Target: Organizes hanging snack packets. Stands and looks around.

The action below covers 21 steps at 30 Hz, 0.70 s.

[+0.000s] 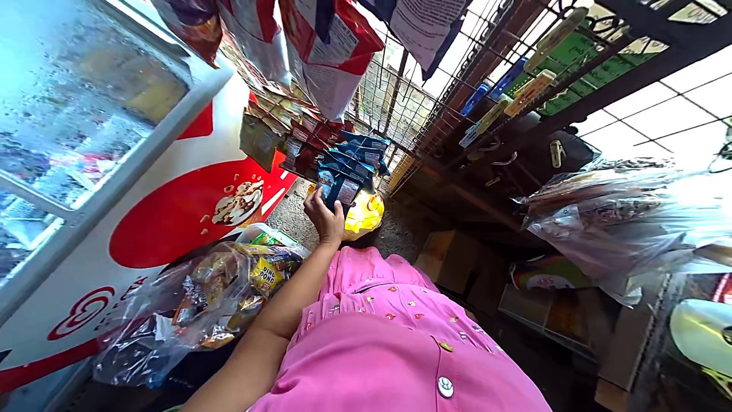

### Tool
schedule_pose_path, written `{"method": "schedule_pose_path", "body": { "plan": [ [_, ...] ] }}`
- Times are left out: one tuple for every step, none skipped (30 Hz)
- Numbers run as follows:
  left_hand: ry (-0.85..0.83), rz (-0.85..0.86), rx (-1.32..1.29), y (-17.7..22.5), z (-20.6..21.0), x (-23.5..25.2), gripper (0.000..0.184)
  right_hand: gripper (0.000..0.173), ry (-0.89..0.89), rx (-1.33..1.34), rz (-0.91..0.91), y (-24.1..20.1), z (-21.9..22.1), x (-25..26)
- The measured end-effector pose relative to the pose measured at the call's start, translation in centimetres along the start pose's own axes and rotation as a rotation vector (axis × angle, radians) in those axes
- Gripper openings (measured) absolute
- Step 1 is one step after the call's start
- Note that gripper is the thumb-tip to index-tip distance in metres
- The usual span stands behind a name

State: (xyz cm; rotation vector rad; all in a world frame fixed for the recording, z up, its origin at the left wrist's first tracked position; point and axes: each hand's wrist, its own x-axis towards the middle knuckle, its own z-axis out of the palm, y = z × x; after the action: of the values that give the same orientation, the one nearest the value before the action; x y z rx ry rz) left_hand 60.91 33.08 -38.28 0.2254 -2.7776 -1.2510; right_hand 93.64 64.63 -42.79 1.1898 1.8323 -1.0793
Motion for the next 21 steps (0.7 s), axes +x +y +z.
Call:
{"method": "schedule_pose_path", "body": {
  "plan": [
    [-0.015, 0.052, 0.008, 0.2, -0.1, 0.6, 0.048, 0.034, 0.01, -0.007, -0.001, -0.6, -0.1, -0.1],
    [-0.023, 0.133, 0.019, 0.5, -0.2, 1.8, 0.041, 0.034, 0.01, -0.011, 0.005, -1.7, -0.3, -0.8],
    [-0.05, 0.21, 0.041, 1.1, -0.3, 3.1, 0.036, 0.035, 0.012, -0.019, 0.008, -2.7, -0.5, -1.4],
    [-0.091, 0.27, 0.076, 1.8, -0.4, 4.6, 0.034, 0.035, 0.017, -0.024, 0.01, -3.2, -0.6, -1.6],
    [-0.143, 0.307, 0.131, 2.5, -0.3, 6.0, 0.033, 0.036, 0.009, -0.022, 0.02, -4.1, -0.8, -2.1],
    [-0.201, 0.316, 0.198, 3.1, 0.0, 7.4, 0.033, 0.036, 0.006, -0.028, 0.026, -4.3, -0.9, -2.0],
    [-0.276, 0.295, 0.275, 3.8, 0.4, 8.6, 0.033, 0.035, 0.013, -0.032, 0.016, -3.9, -0.7, -1.6],
    [-0.35, 0.261, 0.363, 4.4, 0.7, 9.7, 0.033, 0.033, 0.029, -0.043, -0.007, -3.0, -0.4, -0.8],
    [-0.404, 0.237, 0.444, 5.0, 1.1, 10.5, 0.033, 0.032, 0.043, -0.044, -0.027, -2.3, -0.1, -0.2],
    [-0.437, 0.226, 0.516, 5.5, 1.4, 11.2, 0.033, 0.031, 0.048, -0.044, -0.033, -1.9, 0.1, 0.0],
    [-0.451, 0.23, 0.579, 6.0, 1.6, 11.6, 0.033, 0.031, 0.047, -0.038, -0.025, -1.7, 0.3, 0.0],
    [-0.457, 0.244, 0.632, 6.4, 1.7, 12.0, 0.033, 0.031, 0.04, -0.034, -0.019, -1.3, 0.5, 0.0],
    [-0.466, 0.26, 0.673, 6.9, 1.8, 12.2, 0.033, 0.032, 0.025, -0.032, -0.028, -0.7, 0.6, -0.1],
    [-0.479, 0.266, 0.695, 7.3, 1.8, 12.5, 0.034, 0.033, 0.017, -0.038, -0.064, 0.3, 0.9, 0.0],
    [-0.494, 0.256, 0.715, 7.8, 1.9, 12.7, 0.033, 0.034, 0.037, -0.049, -0.127, 2.0, 1.4, 0.5],
    [-0.509, 0.242, 0.729, 8.1, 2.1, 13.0, 0.031, 0.034, 0.055, -0.053, -0.175, 3.2, 1.7, 0.6],
    [-0.519, 0.232, 0.736, 8.3, 2.2, 13.2, 0.029, 0.034, 0.063, -0.052, -0.173, 3.8, 2.0, 0.5],
    [-0.526, 0.228, 0.733, 8.4, 2.2, 13.4, 0.027, 0.035, -0.001, -0.036, -0.082, 3.1, 1.6, -0.3],
    [-0.529, 0.228, 0.72, 8.4, 2.1, 13.5, 0.027, 0.035, -0.017, -0.018, -0.003, 2.6, 1.5, -0.8],
    [-0.525, 0.24, 0.701, 8.3, 2.0, 13.4, 0.027, 0.034, -0.014, -0.007, 0.042, 2.3, 1.4, -1.2],
    [-0.519, 0.26, 0.681, 8.2, 1.9, 13.3, 0.028, 0.034, -0.013, -0.007, 0.066, 1.6, 1.2, -2.1]
  ]
}}
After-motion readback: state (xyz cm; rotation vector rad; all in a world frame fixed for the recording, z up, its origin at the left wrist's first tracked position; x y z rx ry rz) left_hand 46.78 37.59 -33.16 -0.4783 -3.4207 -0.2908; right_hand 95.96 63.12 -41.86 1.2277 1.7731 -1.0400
